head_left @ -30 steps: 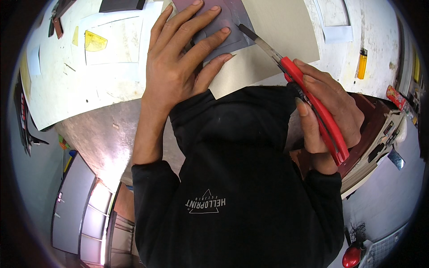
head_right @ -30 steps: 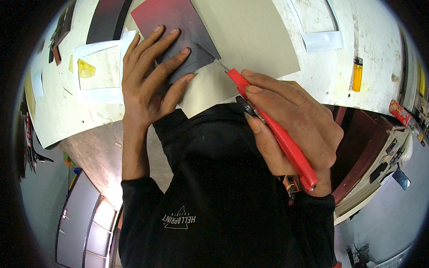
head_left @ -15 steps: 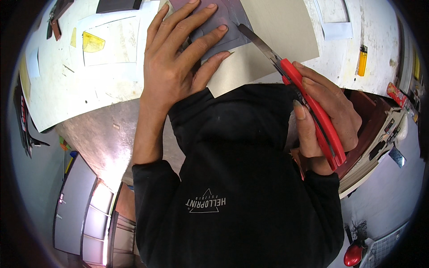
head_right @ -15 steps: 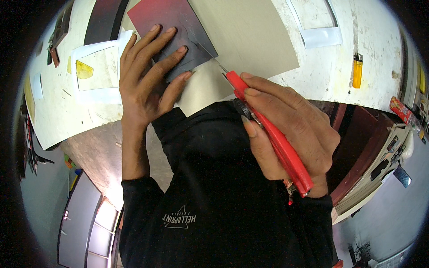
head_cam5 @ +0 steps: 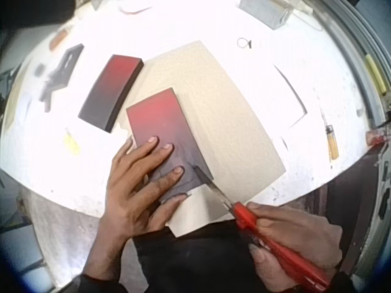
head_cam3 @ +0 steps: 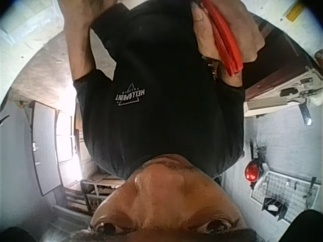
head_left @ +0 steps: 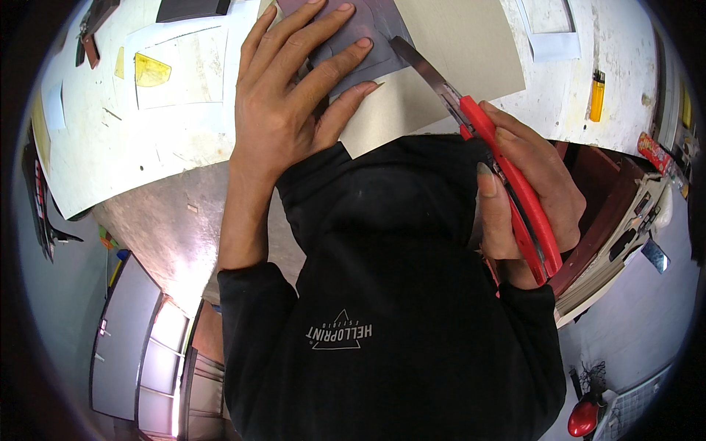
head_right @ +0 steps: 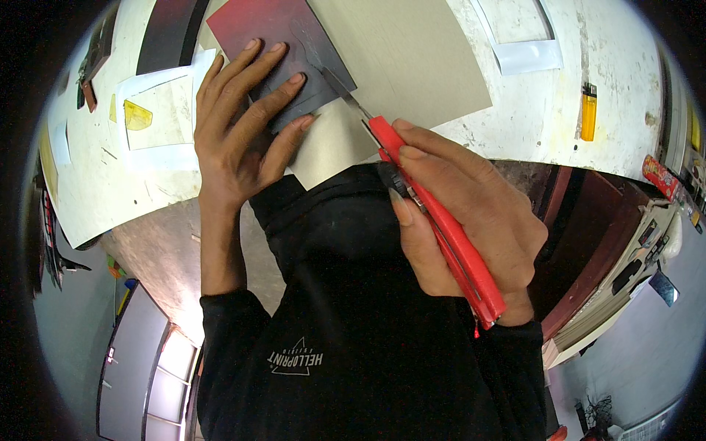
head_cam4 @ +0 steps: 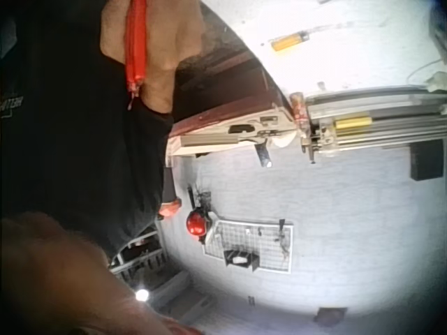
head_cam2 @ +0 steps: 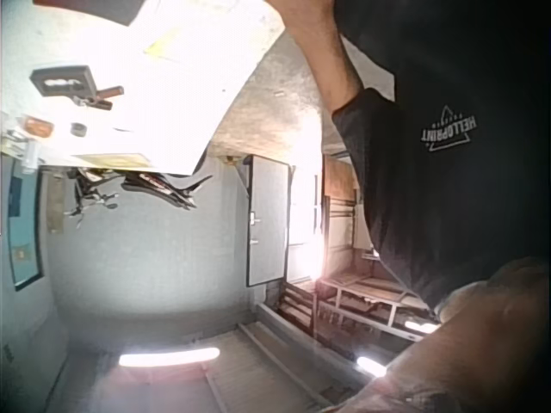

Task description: The person uses a red utility knife to cut a gradient-colored paper sheet along a pre-drawn outline. They repeatedly rotate the paper and trim edges to refine the shape, then remove the cut-out piece and set it aside on the table.

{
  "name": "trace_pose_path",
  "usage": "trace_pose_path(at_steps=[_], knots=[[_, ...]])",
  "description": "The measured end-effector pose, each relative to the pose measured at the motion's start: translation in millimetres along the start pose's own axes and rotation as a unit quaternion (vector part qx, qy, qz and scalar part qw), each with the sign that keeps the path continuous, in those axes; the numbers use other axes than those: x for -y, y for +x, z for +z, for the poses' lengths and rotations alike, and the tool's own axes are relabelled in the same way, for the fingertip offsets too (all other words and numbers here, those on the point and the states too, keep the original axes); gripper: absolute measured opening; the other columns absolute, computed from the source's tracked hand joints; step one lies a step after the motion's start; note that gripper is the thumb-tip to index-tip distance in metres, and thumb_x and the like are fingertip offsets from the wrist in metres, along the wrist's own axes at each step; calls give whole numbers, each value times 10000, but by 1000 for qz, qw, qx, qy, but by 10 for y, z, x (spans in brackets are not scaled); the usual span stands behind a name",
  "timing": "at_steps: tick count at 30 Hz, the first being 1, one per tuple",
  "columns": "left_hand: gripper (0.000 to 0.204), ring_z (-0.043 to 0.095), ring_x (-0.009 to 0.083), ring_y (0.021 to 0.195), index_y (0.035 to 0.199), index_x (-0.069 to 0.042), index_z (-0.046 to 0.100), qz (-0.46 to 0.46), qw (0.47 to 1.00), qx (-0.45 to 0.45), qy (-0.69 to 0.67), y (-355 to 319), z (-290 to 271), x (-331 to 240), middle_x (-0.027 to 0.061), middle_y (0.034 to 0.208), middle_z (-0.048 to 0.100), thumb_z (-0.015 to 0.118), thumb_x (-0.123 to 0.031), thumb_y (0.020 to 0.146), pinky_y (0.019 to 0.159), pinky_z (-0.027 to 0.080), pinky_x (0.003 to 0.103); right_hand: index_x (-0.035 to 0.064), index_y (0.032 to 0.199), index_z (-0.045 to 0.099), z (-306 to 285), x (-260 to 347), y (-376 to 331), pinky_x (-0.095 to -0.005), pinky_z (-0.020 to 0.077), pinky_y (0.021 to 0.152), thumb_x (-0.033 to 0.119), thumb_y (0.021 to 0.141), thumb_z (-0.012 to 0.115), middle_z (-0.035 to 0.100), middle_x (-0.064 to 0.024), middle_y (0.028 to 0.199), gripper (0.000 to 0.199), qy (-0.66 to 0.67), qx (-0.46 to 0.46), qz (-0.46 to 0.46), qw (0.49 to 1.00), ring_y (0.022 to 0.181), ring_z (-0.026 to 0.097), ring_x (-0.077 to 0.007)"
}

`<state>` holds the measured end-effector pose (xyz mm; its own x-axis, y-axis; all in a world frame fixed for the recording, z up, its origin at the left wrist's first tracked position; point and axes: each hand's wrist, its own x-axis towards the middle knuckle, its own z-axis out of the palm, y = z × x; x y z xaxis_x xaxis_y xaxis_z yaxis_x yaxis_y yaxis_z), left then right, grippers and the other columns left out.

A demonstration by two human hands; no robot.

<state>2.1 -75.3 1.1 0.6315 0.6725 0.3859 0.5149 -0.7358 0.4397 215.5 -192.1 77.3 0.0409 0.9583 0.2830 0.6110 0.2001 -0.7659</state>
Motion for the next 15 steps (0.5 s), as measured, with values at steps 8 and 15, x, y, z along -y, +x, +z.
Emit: trace_pose_path(at_steps=[8, 15], knots=[[374, 522, 280, 1269, 1048, -165, 746, 3, 1000, -1, 1, 9, -12, -13, 91, 1260, 639, 817, -246, 690, 1113, 317, 495, -55, 1058, 637, 5, 34, -48, -379, 578, 801, 34, 799, 700, 676, -275, 1019, 281, 5, -10, 2, 1000, 946, 698, -343], [378, 524, 281, 1267, 1050, -157, 742, 9, 1000, -1, 0, 11, -2, -8, 101, 1260, 637, 818, -245, 690, 1112, 319, 498, -56, 1080, 630, 12, 10, -77, -380, 578, 809, 20, 794, 702, 668, -279, 1044, 305, 11, -13, 4, 1000, 965, 693, -338]])
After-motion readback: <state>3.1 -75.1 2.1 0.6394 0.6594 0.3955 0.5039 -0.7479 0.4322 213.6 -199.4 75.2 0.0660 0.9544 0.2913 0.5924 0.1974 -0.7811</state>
